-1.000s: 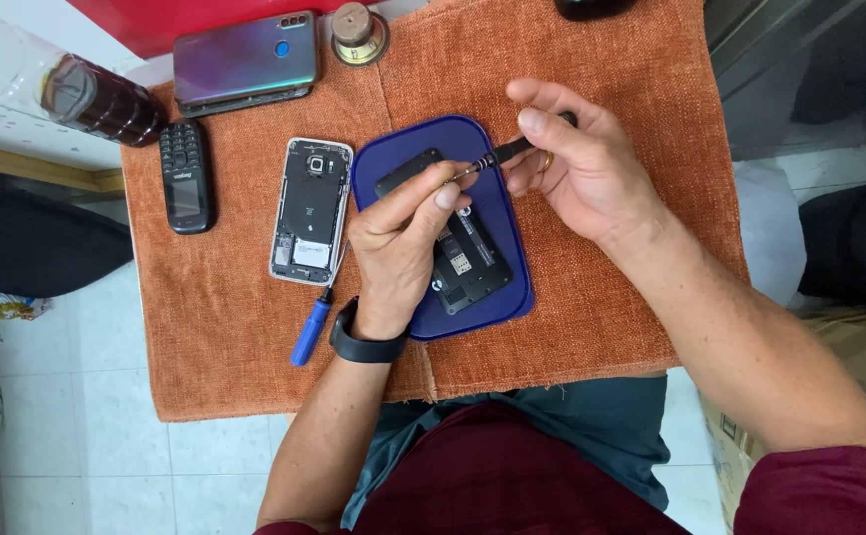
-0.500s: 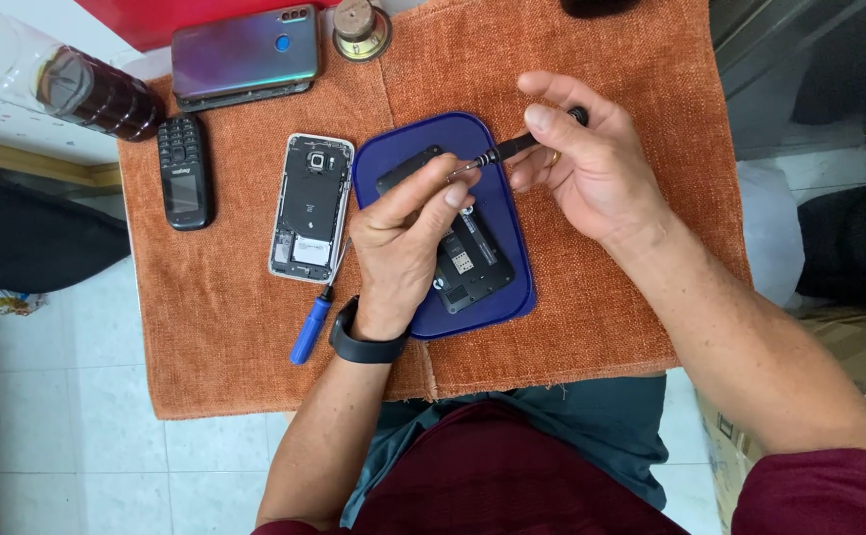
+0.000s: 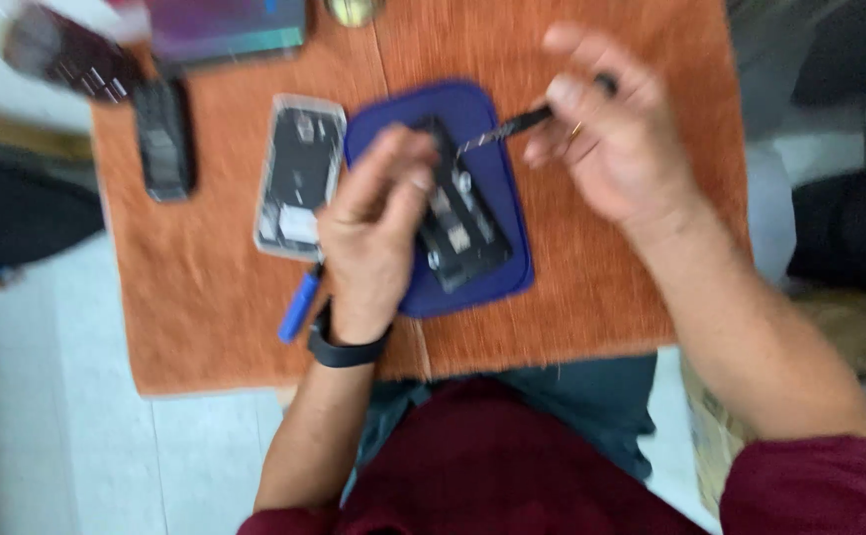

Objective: A person uses a precision screwdriver to remove screws from the internal frame of a smartphone during a repair process.

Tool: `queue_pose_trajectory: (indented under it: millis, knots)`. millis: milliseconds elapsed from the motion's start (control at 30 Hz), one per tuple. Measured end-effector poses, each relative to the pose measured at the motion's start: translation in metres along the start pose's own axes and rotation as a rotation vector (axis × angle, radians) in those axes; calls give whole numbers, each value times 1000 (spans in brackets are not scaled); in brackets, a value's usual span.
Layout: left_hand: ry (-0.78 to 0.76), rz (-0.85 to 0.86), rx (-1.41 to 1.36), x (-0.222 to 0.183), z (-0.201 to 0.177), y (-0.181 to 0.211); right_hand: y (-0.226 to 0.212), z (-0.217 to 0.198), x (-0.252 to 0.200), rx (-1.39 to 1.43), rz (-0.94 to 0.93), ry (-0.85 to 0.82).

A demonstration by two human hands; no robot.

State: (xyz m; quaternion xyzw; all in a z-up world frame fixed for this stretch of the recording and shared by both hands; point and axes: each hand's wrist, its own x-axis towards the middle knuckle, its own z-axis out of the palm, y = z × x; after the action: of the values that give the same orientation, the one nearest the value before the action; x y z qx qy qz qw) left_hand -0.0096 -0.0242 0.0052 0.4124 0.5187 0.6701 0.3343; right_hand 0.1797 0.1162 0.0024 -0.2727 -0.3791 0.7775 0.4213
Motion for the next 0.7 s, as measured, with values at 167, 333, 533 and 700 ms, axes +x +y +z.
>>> queue_pose_trajectory:
  millis: [167, 333, 533, 700]
  knots:
    - [52, 156, 401, -45, -26, 30, 1, -8, -45, -218, -22, -95]
    - [-165, 308, 688, -65, -37, 41, 19, -19, -83, -343, -155, -124]
    - [-309, 396, 1055, -83, -48, 5, 33, -11, -116, -547, -212, 29]
    - [-316, 398, 1057, -83, -47, 4, 33, -5, -119, -630, -226, 35]
